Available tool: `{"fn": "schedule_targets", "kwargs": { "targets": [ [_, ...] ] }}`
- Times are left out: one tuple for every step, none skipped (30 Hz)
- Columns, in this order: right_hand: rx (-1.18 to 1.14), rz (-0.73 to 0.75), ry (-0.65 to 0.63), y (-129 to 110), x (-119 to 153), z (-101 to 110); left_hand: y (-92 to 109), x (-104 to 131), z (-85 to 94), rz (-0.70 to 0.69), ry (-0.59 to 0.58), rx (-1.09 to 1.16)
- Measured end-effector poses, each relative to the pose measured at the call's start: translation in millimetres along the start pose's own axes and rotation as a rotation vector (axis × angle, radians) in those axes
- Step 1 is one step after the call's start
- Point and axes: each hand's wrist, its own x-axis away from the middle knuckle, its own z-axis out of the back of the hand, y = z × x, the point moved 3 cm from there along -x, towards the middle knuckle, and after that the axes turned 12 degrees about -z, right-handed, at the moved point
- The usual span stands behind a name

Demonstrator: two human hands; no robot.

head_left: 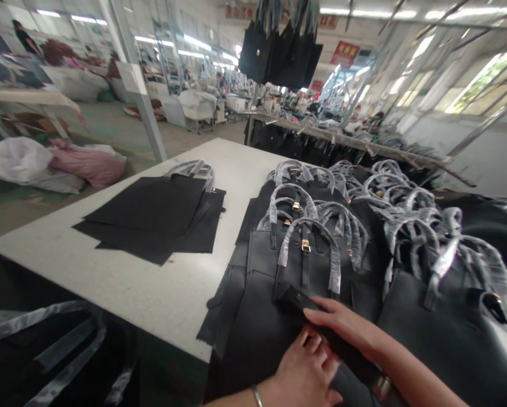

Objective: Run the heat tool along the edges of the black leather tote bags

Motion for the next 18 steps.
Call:
{"fn": "schedule_targets", "kwargs": {
  "targets": [
    [-0.022,-0.017,-0.025,-2,-6,-1,-1,5,5.4,-0.018,-0.010,-0.015],
    [-0.036,-0.031,-0.043,-5,-12,-2,-2,7,9.2,-0.031,-0.017,-0.032],
    [-0.047,-0.044,-0.058,-8,-17,-3,-2,8,11.3,-0.037,-0.020,-0.048],
    [-0.055,-0.051,-0.070,-12,-21,-3,-3,7,11.9,-0.041,-0.021,-0.059],
    [-0.059,-0.055,-0.077,-15,-25,-4,-4,5,11.4,-0.043,-0.018,-0.064],
    [-0.060,-0.054,-0.080,-18,-26,-4,-4,3,10.2,-0.041,-0.011,-0.064],
    [-0.059,-0.052,-0.078,-20,-26,-4,-5,1,8.7,-0.037,-0.003,-0.062],
    [-0.055,-0.051,-0.073,-21,-25,-5,-5,0,7.3,-0.031,0.003,-0.060],
    [-0.048,-0.051,-0.067,-20,-23,-5,-4,0,6.1,-0.027,0.009,-0.059],
    [-0.039,-0.053,-0.061,-18,-20,-5,-4,0,5.2,-0.024,0.013,-0.059],
    [-0.027,-0.052,-0.055,-17,-17,-5,-3,0,4.7,-0.020,0.019,-0.061],
    [-0.012,-0.049,-0.051,-15,-15,-5,-2,0,4.5,-0.017,0.024,-0.061],
    [0.006,-0.041,-0.049,-15,-15,-5,-2,0,4.7,-0.014,0.029,-0.059],
    [0.028,-0.028,-0.046,-15,-15,-5,-2,0,5.3,-0.003,0.035,-0.054],
    [0.052,-0.009,-0.042,-17,-17,-4,-3,1,6.5,0.014,0.040,-0.046],
    [0.078,0.015,-0.035,-20,-19,-3,-4,1,8.1,0.033,0.044,-0.031],
    [0.105,0.044,-0.021,-24,-19,-2,-5,1,10.1,0.047,0.043,-0.009],
    [0.132,0.077,0.003,-28,-18,0,-6,2,12.5,0.060,0.041,0.022]
  ]
}}
